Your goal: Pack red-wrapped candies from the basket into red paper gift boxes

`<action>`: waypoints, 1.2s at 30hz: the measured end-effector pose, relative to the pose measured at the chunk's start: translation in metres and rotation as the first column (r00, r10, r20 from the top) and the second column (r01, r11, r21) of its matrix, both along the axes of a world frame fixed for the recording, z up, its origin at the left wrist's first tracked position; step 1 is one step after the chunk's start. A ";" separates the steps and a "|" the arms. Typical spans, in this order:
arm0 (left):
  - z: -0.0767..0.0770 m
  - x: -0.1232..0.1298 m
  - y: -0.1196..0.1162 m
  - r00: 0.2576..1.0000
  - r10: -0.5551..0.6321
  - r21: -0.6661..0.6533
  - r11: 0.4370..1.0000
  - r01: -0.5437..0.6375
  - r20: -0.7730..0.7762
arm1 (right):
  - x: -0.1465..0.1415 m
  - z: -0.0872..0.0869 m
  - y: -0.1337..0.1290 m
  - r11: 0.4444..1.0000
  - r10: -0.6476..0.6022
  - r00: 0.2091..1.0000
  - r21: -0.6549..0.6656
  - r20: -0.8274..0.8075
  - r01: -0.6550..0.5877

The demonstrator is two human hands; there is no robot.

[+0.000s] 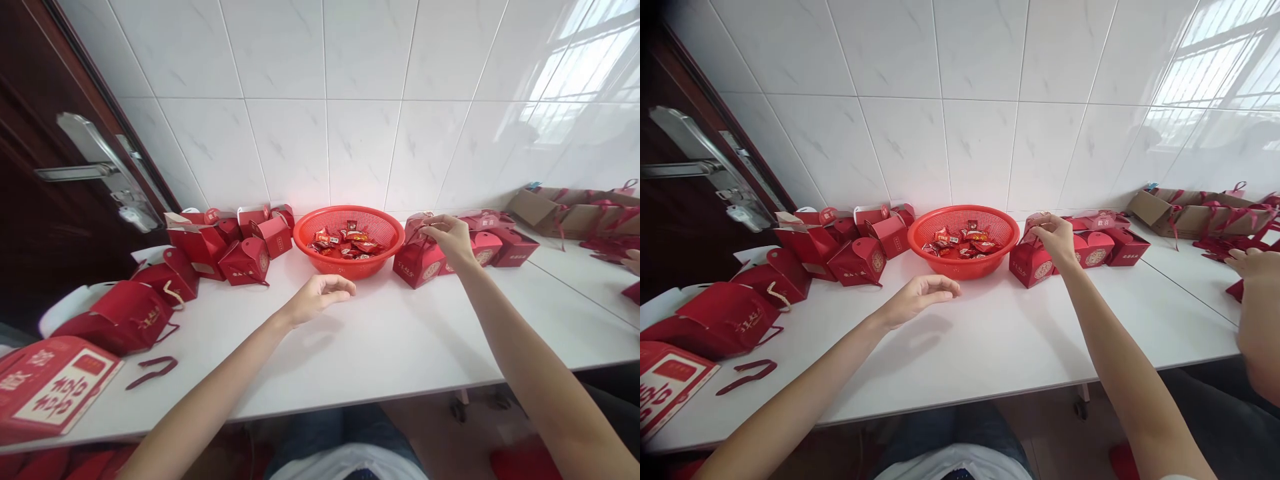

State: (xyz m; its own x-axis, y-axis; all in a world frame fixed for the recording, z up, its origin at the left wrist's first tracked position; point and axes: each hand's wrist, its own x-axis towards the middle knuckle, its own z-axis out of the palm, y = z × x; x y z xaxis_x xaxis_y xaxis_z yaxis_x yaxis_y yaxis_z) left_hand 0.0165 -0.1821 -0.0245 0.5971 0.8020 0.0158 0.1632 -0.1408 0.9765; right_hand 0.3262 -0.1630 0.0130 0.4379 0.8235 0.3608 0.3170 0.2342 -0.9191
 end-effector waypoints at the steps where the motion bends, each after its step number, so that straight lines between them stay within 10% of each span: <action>1: -0.003 0.000 0.002 1.000 -0.004 -0.002 1.000 0.004 -0.007 | 0.002 -0.003 0.001 1.000 -0.017 0.999 -0.002 0.032 0.017; 6: -0.015 -0.003 0.007 1.000 -0.006 -0.040 0.999 0.005 -0.028 | 0.008 -0.026 0.004 0.995 -0.080 0.924 -0.020 0.375 0.095; 12: -0.021 -0.006 0.009 0.998 0.013 -0.131 0.991 -0.021 -0.060 | 0.006 -0.057 0.006 0.995 -0.020 0.626 -0.045 0.780 0.088; 36: -0.038 -0.018 0.013 0.995 -0.004 -0.229 0.973 -0.018 -0.097 | 0.000 -0.085 0.021 0.930 -0.287 0.466 0.126 0.837 0.347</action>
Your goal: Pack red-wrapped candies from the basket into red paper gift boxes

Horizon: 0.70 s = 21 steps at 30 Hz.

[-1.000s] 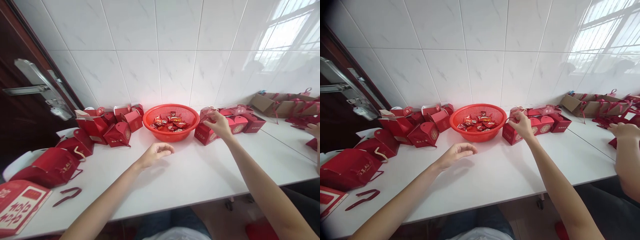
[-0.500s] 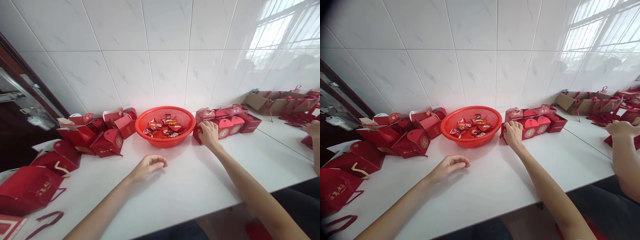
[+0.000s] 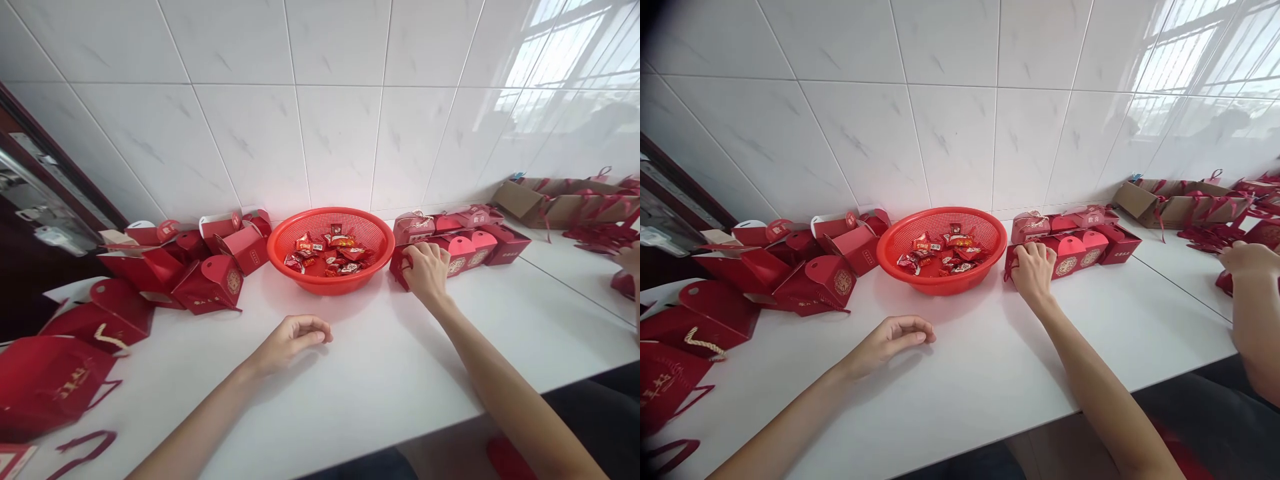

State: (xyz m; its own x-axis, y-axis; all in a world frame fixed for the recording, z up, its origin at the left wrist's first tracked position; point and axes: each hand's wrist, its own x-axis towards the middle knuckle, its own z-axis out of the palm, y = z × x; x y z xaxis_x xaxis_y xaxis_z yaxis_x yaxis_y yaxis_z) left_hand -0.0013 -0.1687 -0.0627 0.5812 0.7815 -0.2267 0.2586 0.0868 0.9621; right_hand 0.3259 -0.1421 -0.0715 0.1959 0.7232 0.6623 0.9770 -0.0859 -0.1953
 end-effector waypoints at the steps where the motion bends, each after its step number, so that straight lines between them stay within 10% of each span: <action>1: -0.001 0.000 0.000 1.000 -0.006 -0.002 1.000 0.006 0.004 | 0.000 -0.001 0.000 1.000 0.017 1.000 0.000 0.004 -0.017; 21: -0.002 0.000 -0.002 1.000 -0.016 -0.008 1.000 0.016 0.017 | -0.003 0.001 -0.035 0.973 0.220 0.974 0.065 0.053 -0.223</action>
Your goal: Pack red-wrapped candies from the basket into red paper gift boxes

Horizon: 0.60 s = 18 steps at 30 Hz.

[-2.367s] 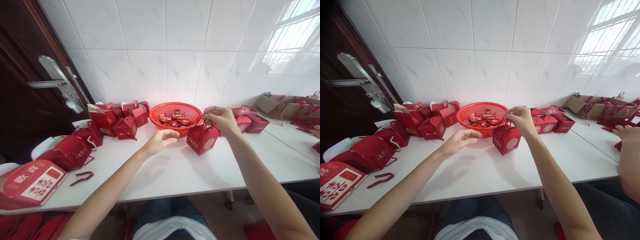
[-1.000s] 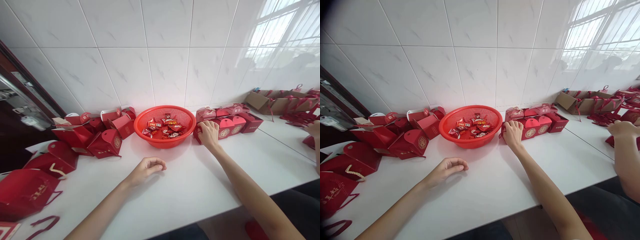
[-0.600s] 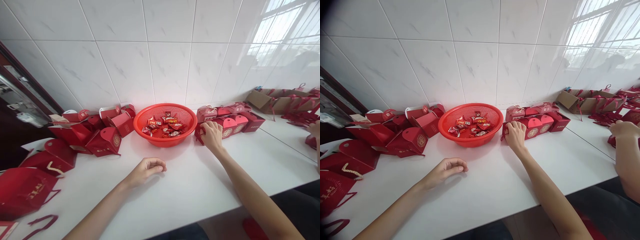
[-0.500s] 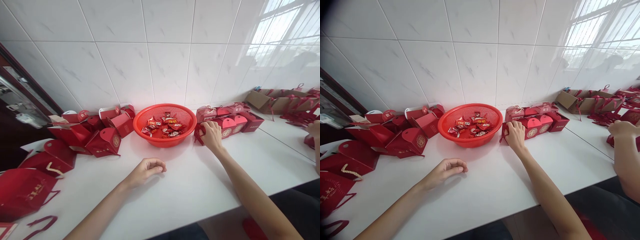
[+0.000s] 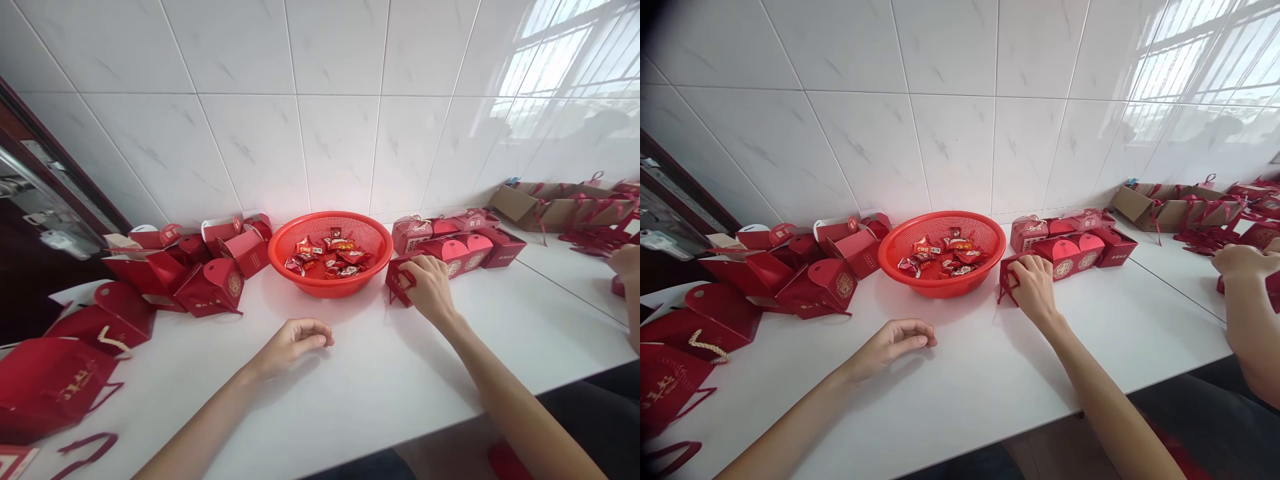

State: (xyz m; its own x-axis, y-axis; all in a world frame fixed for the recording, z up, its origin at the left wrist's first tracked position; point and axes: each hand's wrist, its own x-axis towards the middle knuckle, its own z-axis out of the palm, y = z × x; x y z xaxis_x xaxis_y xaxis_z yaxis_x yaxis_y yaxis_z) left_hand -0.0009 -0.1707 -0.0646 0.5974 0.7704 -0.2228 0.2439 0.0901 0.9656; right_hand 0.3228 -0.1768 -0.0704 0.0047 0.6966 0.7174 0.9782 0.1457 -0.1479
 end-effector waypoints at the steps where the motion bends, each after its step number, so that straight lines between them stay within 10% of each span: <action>1: 0.000 -0.001 0.000 1.000 0.003 0.000 1.000 -0.003 0.002 | 0.001 -0.001 -0.008 0.999 0.020 1.000 0.031 0.014 -0.020; 7: -0.001 -0.002 0.001 1.000 0.001 0.013 1.000 -0.001 0.002 | 0.050 0.012 -0.064 0.992 0.008 1.000 0.126 -0.025 -0.005; 18: 0.007 -0.001 -0.002 1.000 -0.006 0.041 0.999 0.005 0.024 | 0.183 0.062 -0.094 0.844 -0.536 0.805 -0.131 -0.255 0.521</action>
